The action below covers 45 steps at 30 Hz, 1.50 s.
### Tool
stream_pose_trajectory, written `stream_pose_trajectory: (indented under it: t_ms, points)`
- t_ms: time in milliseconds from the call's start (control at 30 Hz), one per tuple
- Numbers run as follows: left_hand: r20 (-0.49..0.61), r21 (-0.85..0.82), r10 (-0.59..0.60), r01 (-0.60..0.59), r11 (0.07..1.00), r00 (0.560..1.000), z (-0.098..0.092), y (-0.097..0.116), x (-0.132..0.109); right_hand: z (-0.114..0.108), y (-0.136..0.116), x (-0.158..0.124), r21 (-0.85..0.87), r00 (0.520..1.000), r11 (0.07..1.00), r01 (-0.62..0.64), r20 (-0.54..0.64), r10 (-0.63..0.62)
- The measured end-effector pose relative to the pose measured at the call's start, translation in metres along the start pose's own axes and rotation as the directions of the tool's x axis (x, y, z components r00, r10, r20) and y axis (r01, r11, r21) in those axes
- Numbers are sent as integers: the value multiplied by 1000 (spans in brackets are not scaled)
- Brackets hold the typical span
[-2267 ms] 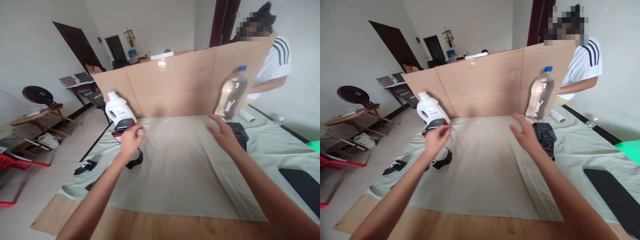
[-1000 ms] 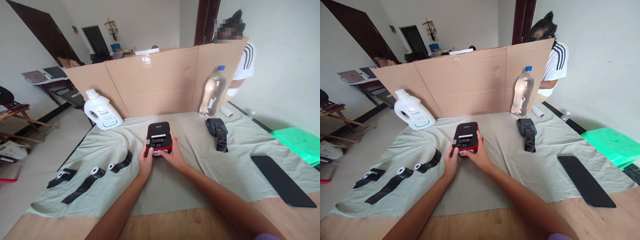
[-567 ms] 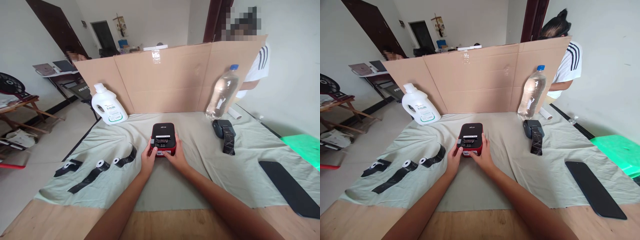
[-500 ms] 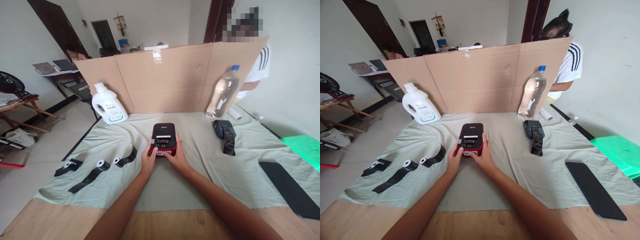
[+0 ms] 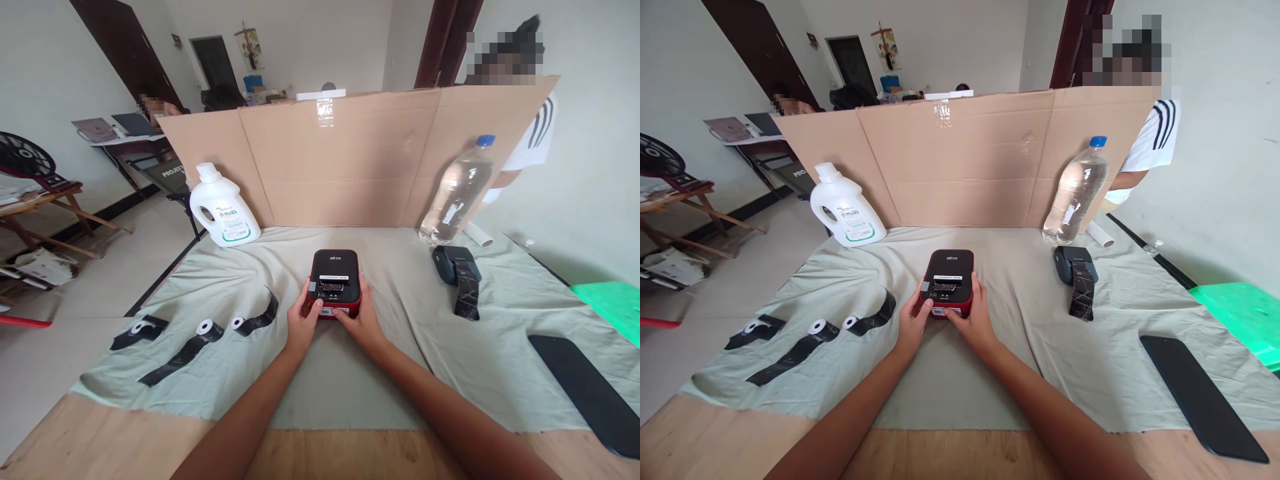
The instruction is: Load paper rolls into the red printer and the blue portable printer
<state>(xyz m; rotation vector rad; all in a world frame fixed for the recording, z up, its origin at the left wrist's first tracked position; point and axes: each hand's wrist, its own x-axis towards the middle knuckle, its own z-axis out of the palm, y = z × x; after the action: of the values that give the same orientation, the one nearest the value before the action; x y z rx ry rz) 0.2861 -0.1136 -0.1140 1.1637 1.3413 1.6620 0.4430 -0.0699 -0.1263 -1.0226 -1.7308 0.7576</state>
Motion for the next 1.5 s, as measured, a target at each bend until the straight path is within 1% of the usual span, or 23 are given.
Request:
stream_pose_trajectory:
  t_ms: [133, 233, 300, 433, 533, 600, 667, 867, 1033, 1133, 1233, 1267, 1333, 1367, 1433, 1500]
  points:
    - [-36, -51, 44, -46, 998, 998, 1, -4, 0, 1, -1, 0, -13, 1000, 1000, -5, -17, 5]
    - [-54, -81, 69, -73, 994, 996, 0, -8, 1, 0, -1, 0, -22, 999, 1000, 13, -38, -14]
    - [-35, -100, 74, -78, 992, 997, -2, -11, 3, -2, -1, 1, -23, 999, 1000, 19, -48, -20]
    - [36, -113, 87, -83, 990, 996, -7, -11, 10, -7, 0, 5, -30, 999, 999, 16, -40, -18]
    - [87, -132, 91, -79, 988, 992, -10, -11, 17, -9, 3, 7, -45, 999, 998, 39, -34, -40]
    - [104, -151, 100, -84, 985, 990, -10, -12, 21, -9, 6, 8, -41, 998, 998, 51, -23, -52]
    - [95, -156, 117, -101, 983, 989, -9, -14, 24, -8, 7, 7, -39, 998, 998, 58, -16, -59]
    - [63, -48, 177, -174, 983, 982, -10, -19, 18, -7, 4, 6, -101, 999, 994, 50, 3, -50]
    - [38, 21, 218, -219, 976, 975, -11, -12, 15, -6, 3, 3, -108, 1000, 994, 24, 13, -23]
    - [46, 34, 214, -216, 976, 976, -11, -9, 15, -11, -1, 5, -67, 998, 996, 56, 4, -56]
    - [50, 33, 204, -205, 978, 978, -12, -9, 15, -23, -10, 19, 7, 992, 993, 114, -52, -114]
    - [47, 34, 202, -203, 979, 978, -12, -10, 16, -27, -13, 27, 16, 991, 994, 109, -81, -107]
    - [40, 34, 199, -200, 979, 979, -12, -12, 17, -34, -17, 47, 13, 992, 999, 51, -116, -49]
    - [37, 33, 197, -199, 980, 980, -12, -13, 17, -35, -18, 57, 6, 994, 1000, 14, -106, -13]
    - [34, 28, 198, -199, 980, 980, -11, -14, 18, -36, -19, 76, -5, 999, 1000, -22, -37, 22]
    - [34, 17, 199, -200, 980, 979, -11, -15, 19, -35, -20, 90, -14, 999, 1000, 10, 51, -9]
